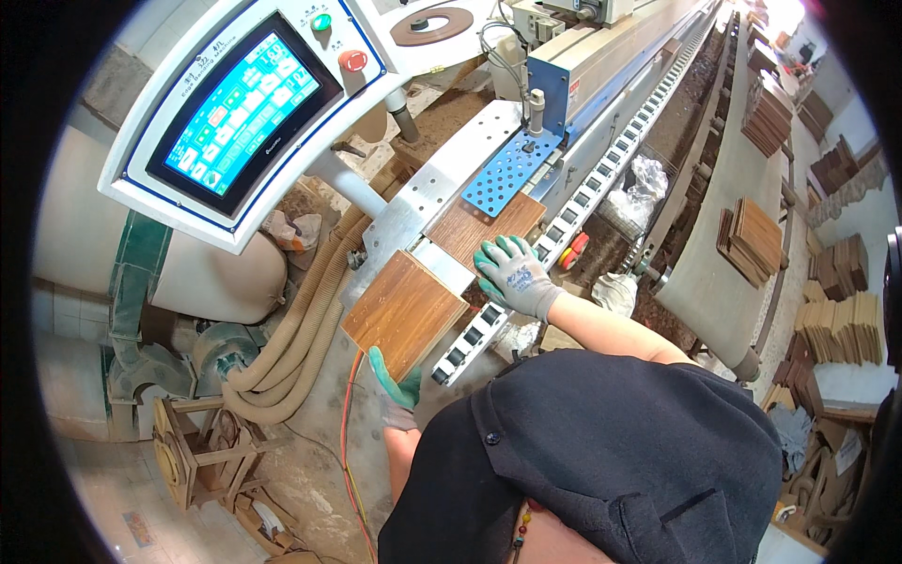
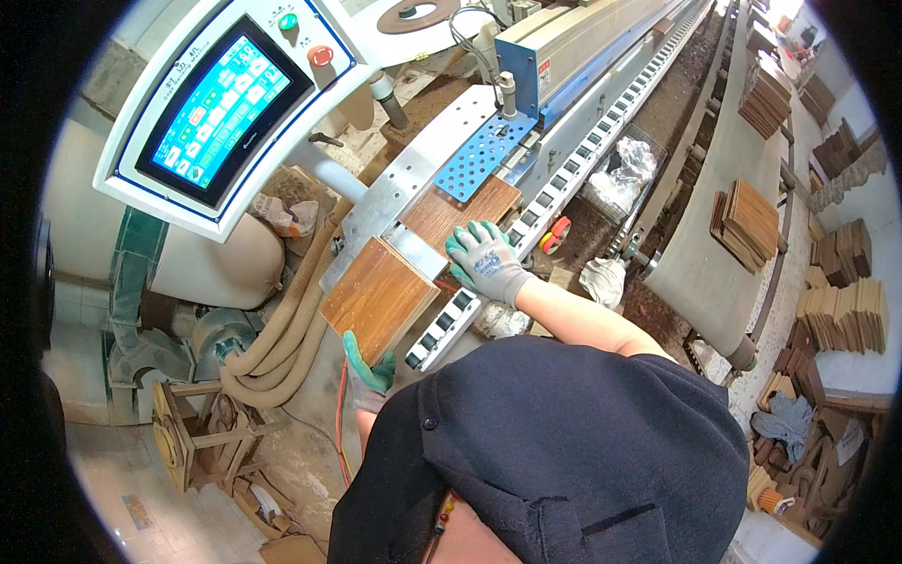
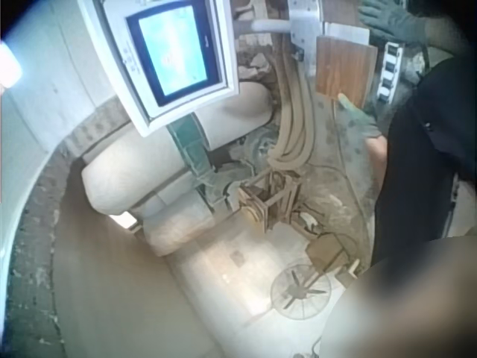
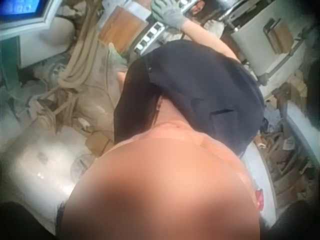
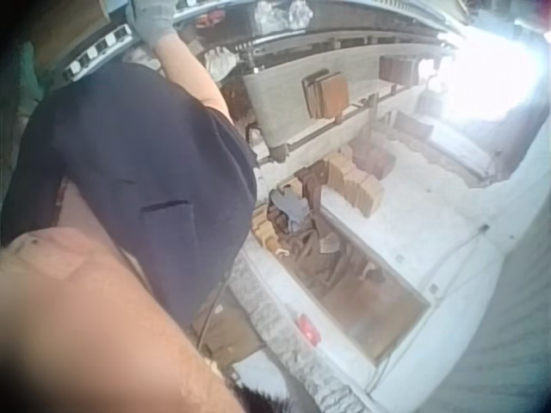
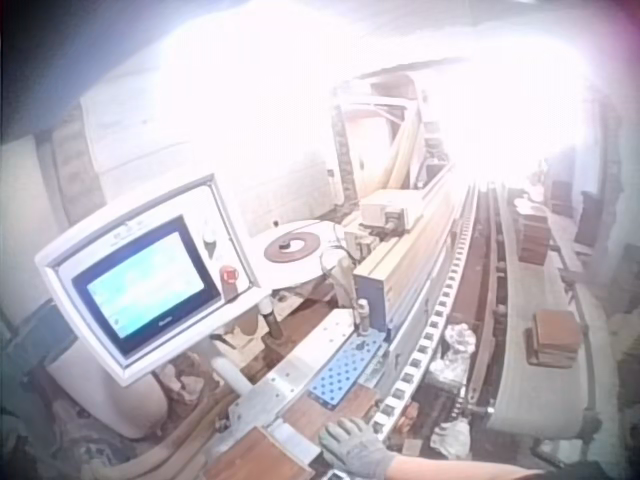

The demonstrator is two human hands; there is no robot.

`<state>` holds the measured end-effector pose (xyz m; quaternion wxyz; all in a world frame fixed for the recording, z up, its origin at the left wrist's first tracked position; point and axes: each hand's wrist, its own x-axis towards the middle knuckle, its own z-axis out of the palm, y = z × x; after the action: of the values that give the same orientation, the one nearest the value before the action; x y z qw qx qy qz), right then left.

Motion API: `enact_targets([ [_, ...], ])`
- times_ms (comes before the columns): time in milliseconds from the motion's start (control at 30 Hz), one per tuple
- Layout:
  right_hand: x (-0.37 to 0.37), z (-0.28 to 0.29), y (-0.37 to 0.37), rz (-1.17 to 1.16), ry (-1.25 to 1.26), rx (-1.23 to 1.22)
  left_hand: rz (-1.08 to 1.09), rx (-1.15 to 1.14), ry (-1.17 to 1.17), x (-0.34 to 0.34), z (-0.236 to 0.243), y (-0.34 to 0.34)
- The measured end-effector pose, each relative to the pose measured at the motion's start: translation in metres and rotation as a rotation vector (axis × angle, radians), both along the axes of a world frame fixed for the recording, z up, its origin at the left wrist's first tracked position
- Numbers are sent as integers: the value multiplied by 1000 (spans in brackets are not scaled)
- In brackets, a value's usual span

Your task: The person puts on gloves, then repeatedly places rectangular wooden panels onto a conveyor-fed sanding machine, guides them through the sanding zone, and stacks the finished pieces. The person handles the panels one at a time and maintains a steady workflow throughout the clip.

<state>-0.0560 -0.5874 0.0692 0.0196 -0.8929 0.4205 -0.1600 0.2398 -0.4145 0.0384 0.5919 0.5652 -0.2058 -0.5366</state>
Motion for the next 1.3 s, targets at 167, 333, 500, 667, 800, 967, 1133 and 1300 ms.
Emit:
enact_targets([
  [167, -1, 0, -2, 2, -14, 6, -16, -13, -53, 0, 1, -1],
  [333, -7, 1, -7, -3, 27, 53, 118, 93, 172, -9, 14, -3],
  [500, -25, 2, -27, -78, 110, 18, 209, 123, 84, -21, 24, -10],
  [667, -53, 3, -55, -149, 194, 14, 217, 137, 104, -29, 38, -9],
  [800, -79, 3, -78, -232, 159, 44, 177, 88, 116, -21, 28, -8],
  [967, -113, -12, -109, -342, 136, -75, 157, 14, -2, -5, -7, -3],
  [1133, -114, -14, -121, -508, 59, -145, 108, -140, -340, -8, -12, 1],
  [1300, -37, 8, -66, -308, -663, 740, 20, -431, -1202, 1, -19, -2],
])
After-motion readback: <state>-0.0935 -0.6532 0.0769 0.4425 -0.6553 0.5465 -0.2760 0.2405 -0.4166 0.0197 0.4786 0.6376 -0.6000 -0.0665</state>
